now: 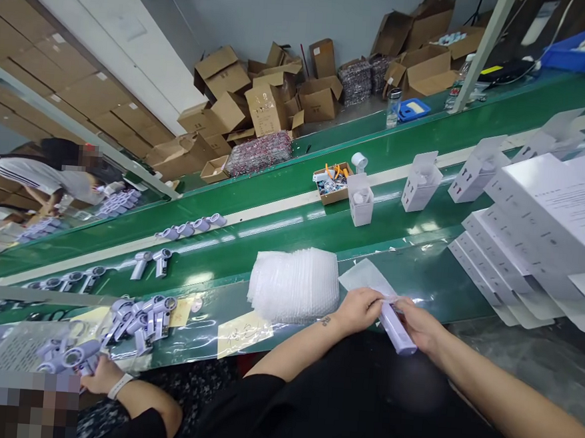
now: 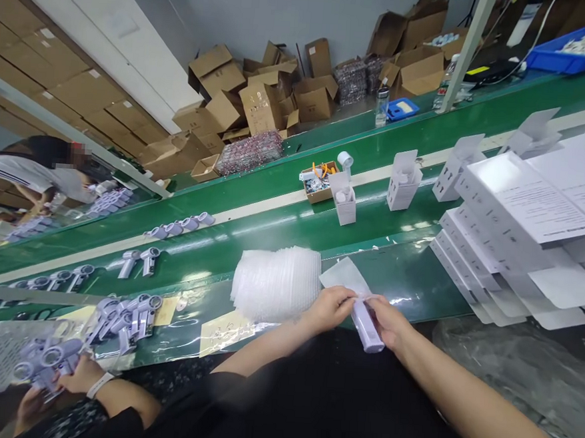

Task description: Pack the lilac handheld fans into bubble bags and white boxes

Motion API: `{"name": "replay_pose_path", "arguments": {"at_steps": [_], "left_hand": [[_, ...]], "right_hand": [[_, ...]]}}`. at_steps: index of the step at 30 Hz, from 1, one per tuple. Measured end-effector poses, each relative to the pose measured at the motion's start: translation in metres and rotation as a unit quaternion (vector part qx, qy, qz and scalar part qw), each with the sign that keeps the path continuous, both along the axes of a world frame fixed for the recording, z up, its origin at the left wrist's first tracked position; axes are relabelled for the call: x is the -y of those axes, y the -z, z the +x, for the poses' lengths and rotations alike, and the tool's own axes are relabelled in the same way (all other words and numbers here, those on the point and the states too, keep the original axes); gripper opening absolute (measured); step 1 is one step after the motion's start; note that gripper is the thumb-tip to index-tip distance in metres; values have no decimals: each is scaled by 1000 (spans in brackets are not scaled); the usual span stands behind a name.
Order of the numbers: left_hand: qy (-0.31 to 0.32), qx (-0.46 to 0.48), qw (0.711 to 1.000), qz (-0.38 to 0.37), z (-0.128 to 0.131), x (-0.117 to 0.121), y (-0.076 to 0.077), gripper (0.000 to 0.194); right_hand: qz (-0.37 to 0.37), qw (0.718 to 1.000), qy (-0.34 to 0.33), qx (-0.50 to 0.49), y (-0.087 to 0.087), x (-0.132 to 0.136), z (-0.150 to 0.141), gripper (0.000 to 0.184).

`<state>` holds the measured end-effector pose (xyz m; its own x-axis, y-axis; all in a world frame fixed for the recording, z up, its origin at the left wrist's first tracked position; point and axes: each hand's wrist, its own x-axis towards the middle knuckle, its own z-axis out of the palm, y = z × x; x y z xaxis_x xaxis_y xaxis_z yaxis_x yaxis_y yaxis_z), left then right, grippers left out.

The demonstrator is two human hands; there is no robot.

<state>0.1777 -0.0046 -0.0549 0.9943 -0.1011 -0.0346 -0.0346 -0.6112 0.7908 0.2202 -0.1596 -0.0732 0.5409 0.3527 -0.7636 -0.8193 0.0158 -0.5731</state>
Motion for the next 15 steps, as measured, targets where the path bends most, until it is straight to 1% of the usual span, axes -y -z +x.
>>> {"name": "replay_pose_path", "arguments": {"at_steps": [1, 2, 3, 4, 5, 6, 7, 8, 9, 10, 11, 13, 14, 15], "left_hand": [[-2, -15, 1000, -11, 0, -2, -3, 24], [-9, -36, 999, -22, -2, -3, -5, 24], [-17, -61, 997, -32, -4, -4, -7, 23], [-26, -90, 995, -39, -7, -3, -8, 23], [-32, -119, 991, -45, -10, -2, -9, 23], [-33, -146, 987, -54, -13, 1, -10, 23], [-31, -167, 983, -66, -15, 4, -10, 23], [-25, -179, 980, -80, -17, 8, -11, 23], [-20, -182, 978, -97, -17, 10, -12, 23], [-20, -180, 977, -115, -16, 12, -13, 23], [-29, -174, 975, -133, -14, 12, -16, 24], [-70, -155, 971, -170, -6, 6, -26, 28], [-87, -137, 968, -193, -1, 1, -32, 31], [-92, -114, 965, -217, 5, -5, -39, 33]], "right_hand": [[-24, 998, -47, 26, -2, 8, 4, 19], [-55, 990, -100, 80, -5, 17, 8, 17], [-95, 971, -152, 157, -8, 27, 11, 18], [-139, 938, -201, 245, -12, 35, 12, 19], [-178, 898, -237, 326, -16, 43, 12, 19], [-205, 862, -256, 386, -19, 50, 11, 17], [-220, 838, -268, 421, -22, 54, 9, 15], [-222, 830, -275, 432, -25, 58, 7, 13], [-213, 835, -282, 423, -28, 61, 5, 12], [-196, 849, -280, 403, -31, 63, 4, 11], [-172, 870, -268, 375, -35, 64, 4, 11], [-111, 919, -216, 310, -45, 65, 7, 13], [-79, 939, -183, 281, -51, 64, 9, 15], [-50, 952, -154, 260, -57, 62, 11, 18]]}}
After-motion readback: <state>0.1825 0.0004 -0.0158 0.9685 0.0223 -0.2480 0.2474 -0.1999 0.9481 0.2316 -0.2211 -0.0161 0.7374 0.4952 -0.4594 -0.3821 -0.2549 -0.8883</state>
